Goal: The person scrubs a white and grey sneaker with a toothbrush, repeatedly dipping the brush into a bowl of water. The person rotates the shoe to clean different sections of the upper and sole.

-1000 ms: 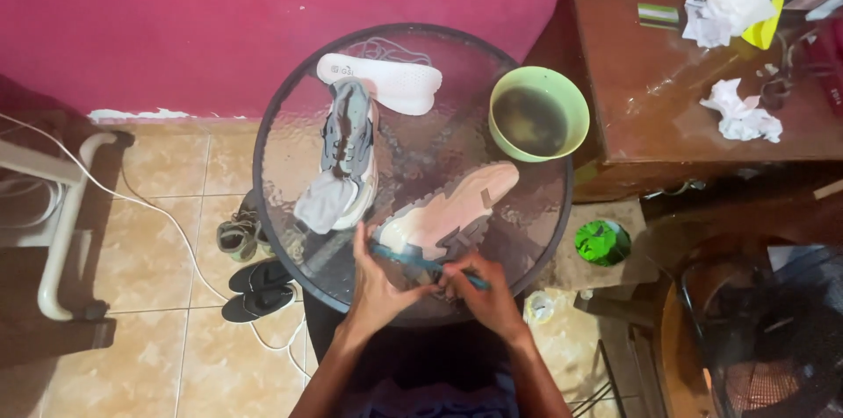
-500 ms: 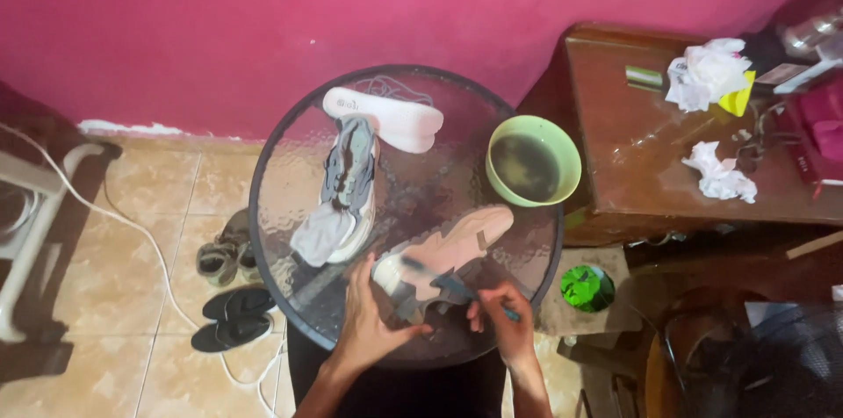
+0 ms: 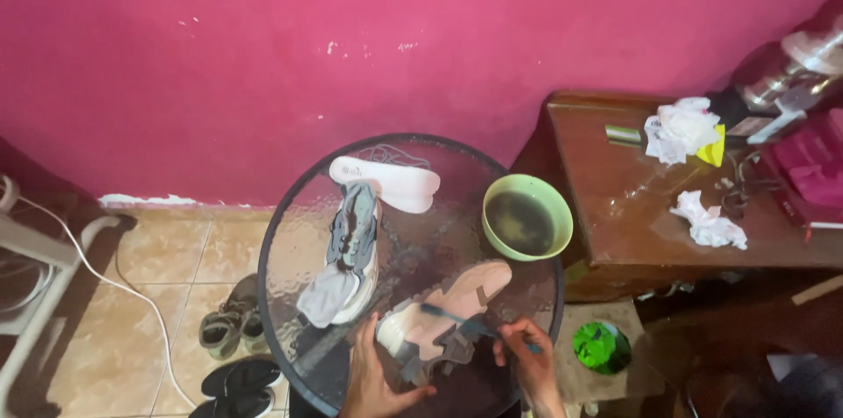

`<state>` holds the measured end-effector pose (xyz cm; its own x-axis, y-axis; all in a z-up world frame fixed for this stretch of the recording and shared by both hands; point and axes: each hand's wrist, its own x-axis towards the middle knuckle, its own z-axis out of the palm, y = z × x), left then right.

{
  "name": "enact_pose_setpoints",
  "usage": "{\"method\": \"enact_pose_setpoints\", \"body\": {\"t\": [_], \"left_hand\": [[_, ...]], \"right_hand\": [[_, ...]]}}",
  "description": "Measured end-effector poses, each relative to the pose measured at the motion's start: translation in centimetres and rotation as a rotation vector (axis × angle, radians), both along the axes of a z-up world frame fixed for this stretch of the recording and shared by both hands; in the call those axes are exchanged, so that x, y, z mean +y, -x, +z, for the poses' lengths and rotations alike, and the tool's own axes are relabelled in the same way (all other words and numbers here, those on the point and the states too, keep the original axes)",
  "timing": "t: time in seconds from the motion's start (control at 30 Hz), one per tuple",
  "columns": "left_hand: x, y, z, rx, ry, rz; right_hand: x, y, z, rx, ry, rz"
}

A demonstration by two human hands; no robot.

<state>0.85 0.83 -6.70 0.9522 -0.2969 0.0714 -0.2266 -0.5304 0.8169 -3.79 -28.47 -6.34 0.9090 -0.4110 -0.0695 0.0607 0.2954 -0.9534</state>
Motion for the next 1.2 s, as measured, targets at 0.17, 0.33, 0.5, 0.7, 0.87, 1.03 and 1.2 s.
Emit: {"method": "enact_pose_setpoints", "body": {"t": [0.17, 0.33, 0.5, 0.7, 0.87, 1.03, 1.2], "left_hand": [[-0.2, -0.3, -0.5, -0.119, 0.006, 0.0], [-0.1, 0.5, 1.2, -0.085, 0.011, 0.003], [-0.3, 0.7, 2.8, -0.015, 0.019, -0.013], [-0.6, 0.5, 3.3, -0.1, -0.011, -0.051], [-0.7, 0.6, 2.7, -0.259, -0.093, -0.05], [-0.4, 0.5, 2.7, -0.223, -0.072, -0.077], [-0.3, 0.5, 1.9, -0.261, -0.077, -0.075]], "right_hand": [[-1.0, -0.7, 1.9, 0.078, 0.0, 0.025], [-0.1, 0.9, 4.4, 0.084, 0.195, 0.141], [1.0, 1.3, 6.0, 0.027, 0.267, 0.098], [2.4, 1.2, 7.7, -0.037, 0.306, 0.129], [3.5, 1.0, 7.6, -0.005, 0.389, -0.022], [3.9, 1.6, 7.2, -0.057, 0.216, 0.245], [2.7, 1.5, 6.2, -0.063, 0.335, 0.031]]}}
